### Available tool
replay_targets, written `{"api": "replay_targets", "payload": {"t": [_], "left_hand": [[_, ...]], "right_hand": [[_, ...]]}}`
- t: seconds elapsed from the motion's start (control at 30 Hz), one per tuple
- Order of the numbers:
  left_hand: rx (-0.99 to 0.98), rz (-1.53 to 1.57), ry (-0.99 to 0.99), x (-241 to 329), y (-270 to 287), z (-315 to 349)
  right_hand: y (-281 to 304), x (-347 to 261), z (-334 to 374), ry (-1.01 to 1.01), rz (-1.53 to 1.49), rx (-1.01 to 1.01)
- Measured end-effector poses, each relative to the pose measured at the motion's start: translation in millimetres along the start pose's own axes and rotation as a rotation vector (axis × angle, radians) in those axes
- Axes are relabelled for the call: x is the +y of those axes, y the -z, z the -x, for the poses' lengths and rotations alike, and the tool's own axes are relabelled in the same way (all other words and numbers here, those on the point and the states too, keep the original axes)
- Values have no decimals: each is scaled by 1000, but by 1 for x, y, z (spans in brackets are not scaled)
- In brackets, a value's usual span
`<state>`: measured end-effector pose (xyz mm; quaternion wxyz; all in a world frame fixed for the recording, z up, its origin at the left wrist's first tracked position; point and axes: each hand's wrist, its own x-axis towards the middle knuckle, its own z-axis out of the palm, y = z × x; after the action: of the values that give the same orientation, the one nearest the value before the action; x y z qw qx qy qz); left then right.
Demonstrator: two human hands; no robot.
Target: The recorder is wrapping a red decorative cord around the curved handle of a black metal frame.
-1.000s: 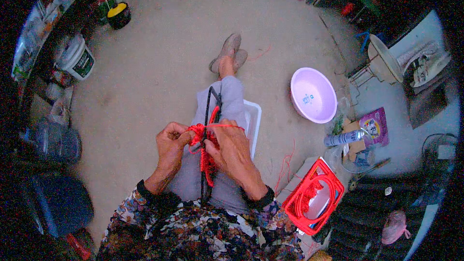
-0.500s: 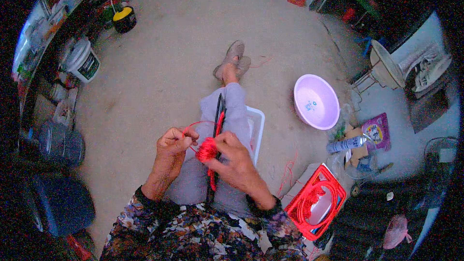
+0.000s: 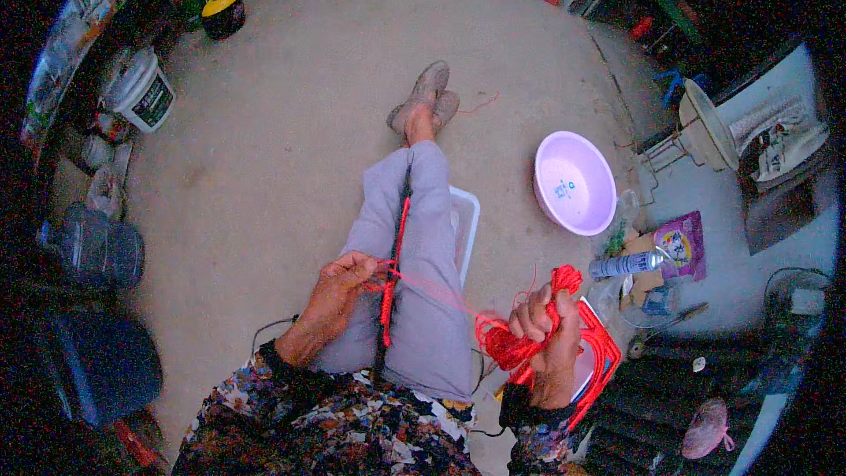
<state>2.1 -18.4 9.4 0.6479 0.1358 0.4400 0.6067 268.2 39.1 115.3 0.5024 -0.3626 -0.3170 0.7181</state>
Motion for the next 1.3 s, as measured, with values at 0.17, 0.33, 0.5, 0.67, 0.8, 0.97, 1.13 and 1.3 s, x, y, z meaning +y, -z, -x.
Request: {"api": "replay_targets", "payload": {"t": [0.17,0.33,0.5,0.67,0.8,0.97,1.13,1.3], "left_hand": [[-54,180,122,-2,-3,6],[-209,296,210,-5,-3,6],[-274,405,268,-17,-7,0],[-299,520,316,-27,-2,-3],[-251,538,317,-32,-5,-4],[-156,442,284,-25,-13,3],[-270,524,312,-36,-1,-3],[-114,568,354,-35,-10,-3]], "right_hand": [[6,-6,8,-30,126,12],[31,-11,10,140,1043,250],[87,14,4,164,1311,148],[21,51,2,-28,1091,59],[-38,79,-3,-199,896,-132],[-61,90,-3,-375,654,-120],[-58,88,-6,-320,386,-25],[-65,78,4,-261,491,-31]]}}
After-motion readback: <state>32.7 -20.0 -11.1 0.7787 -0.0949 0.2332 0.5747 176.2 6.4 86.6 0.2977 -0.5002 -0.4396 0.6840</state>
